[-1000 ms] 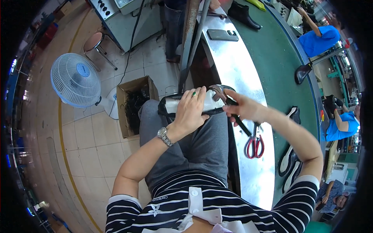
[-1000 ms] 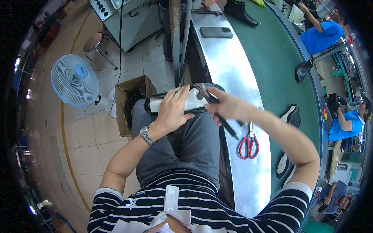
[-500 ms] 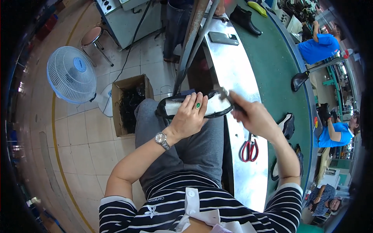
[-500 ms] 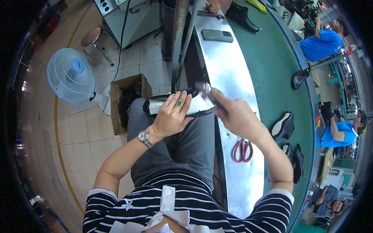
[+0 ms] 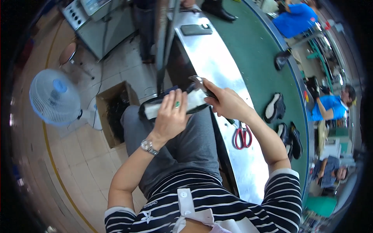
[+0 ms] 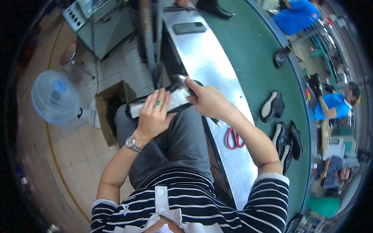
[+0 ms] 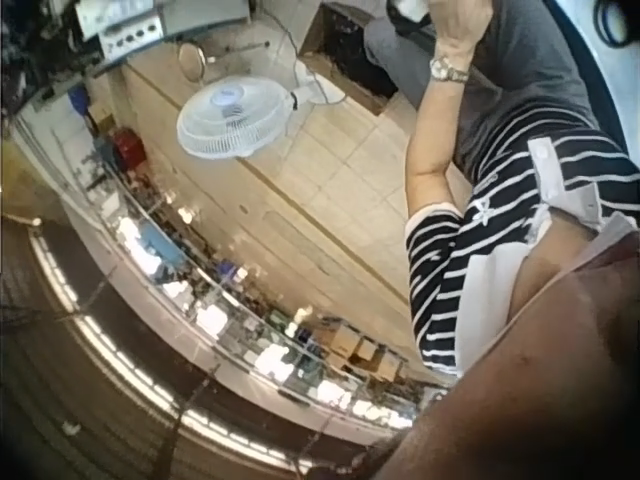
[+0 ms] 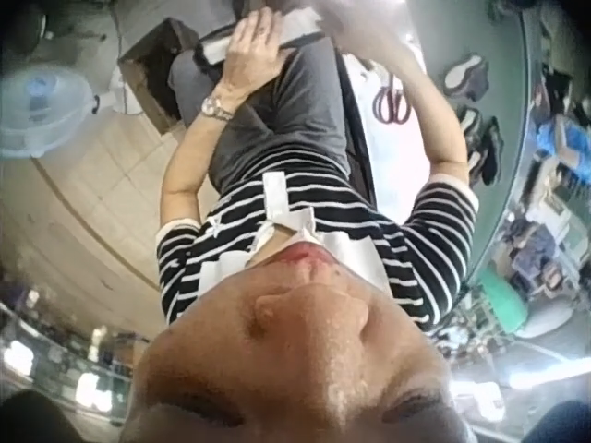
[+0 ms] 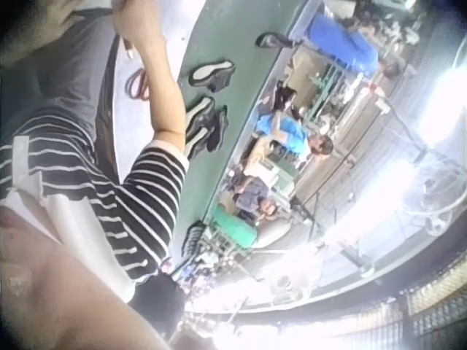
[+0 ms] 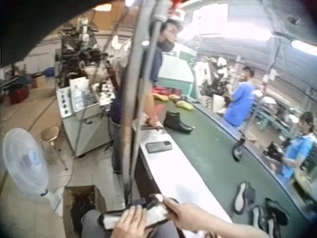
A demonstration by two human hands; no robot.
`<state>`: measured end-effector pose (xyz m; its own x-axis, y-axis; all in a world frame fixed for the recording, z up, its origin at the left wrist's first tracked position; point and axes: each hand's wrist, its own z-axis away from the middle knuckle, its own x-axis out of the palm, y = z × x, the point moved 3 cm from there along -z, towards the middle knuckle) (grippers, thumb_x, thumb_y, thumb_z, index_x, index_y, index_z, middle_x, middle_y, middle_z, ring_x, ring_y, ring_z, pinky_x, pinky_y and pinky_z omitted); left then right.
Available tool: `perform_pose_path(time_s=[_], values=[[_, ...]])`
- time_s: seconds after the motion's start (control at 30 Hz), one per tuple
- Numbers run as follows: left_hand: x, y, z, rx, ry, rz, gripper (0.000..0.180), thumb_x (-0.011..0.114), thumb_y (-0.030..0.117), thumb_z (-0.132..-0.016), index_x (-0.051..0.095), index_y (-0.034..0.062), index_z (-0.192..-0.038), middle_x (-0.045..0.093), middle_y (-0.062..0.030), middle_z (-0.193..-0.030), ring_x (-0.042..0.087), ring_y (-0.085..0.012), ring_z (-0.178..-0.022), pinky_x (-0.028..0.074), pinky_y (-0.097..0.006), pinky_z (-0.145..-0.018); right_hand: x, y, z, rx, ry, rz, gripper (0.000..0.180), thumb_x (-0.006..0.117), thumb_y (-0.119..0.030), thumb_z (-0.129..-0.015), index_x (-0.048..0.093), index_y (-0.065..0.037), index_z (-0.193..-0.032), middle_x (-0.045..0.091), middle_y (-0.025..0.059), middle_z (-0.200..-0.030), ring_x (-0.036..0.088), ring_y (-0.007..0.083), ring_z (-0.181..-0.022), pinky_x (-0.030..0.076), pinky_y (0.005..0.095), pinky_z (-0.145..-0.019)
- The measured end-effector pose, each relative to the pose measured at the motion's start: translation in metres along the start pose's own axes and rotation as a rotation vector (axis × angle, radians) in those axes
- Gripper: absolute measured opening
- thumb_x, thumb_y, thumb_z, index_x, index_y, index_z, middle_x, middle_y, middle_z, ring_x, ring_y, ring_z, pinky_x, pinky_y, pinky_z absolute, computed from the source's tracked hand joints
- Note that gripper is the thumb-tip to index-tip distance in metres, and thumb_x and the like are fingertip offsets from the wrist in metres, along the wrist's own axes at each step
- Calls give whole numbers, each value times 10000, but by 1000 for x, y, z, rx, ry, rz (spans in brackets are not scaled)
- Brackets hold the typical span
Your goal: Trimming and finishing the sole and upper of leather shoes at a factory workstation.
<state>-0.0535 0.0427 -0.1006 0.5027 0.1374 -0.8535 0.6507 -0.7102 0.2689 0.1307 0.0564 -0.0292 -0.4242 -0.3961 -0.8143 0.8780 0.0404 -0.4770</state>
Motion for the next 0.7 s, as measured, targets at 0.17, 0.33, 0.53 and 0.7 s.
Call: perform_pose_path(time_s=[0.17,0.33,0.53,0.7], values=[[6,6,-6,-2,39,108,659,770,187,-708,534,-42,-1279,563,-226,-1268,528,-386,-1171,408,-448,-1016,14,13,7,0,341,-67,523,584,-117,-874,422,-86,-1370,658,224,-830,656,407,-792,497,479,-680],[10,-9,7,52,61,-105,623,707,267,-827,496,-54,-1318,518,-217,-1344,525,-404,-1178,428,-464,-991,13,5,-2,-177,240,-79,580,621,-166,-854,359,-109,-1368,659,206,-867,637,416,-839,479,510,-694],[16,8,2,76,32,-112,609,699,285,-838,506,-28,-1323,521,-180,-1354,528,-372,-1188,423,-447,-1008,35,19,8,-43,245,6,620,623,-150,-857,312,-97,-1391,647,186,-745,647,400,-747,485,483,-634],[12,5,7,71,75,-116,583,692,303,-846,520,-23,-1297,526,-174,-1344,522,-369,-1201,422,-446,-1015,7,-25,22,-100,325,-36,624,610,-233,-862,345,-113,-1414,665,157,-756,659,374,-689,496,460,-600]])
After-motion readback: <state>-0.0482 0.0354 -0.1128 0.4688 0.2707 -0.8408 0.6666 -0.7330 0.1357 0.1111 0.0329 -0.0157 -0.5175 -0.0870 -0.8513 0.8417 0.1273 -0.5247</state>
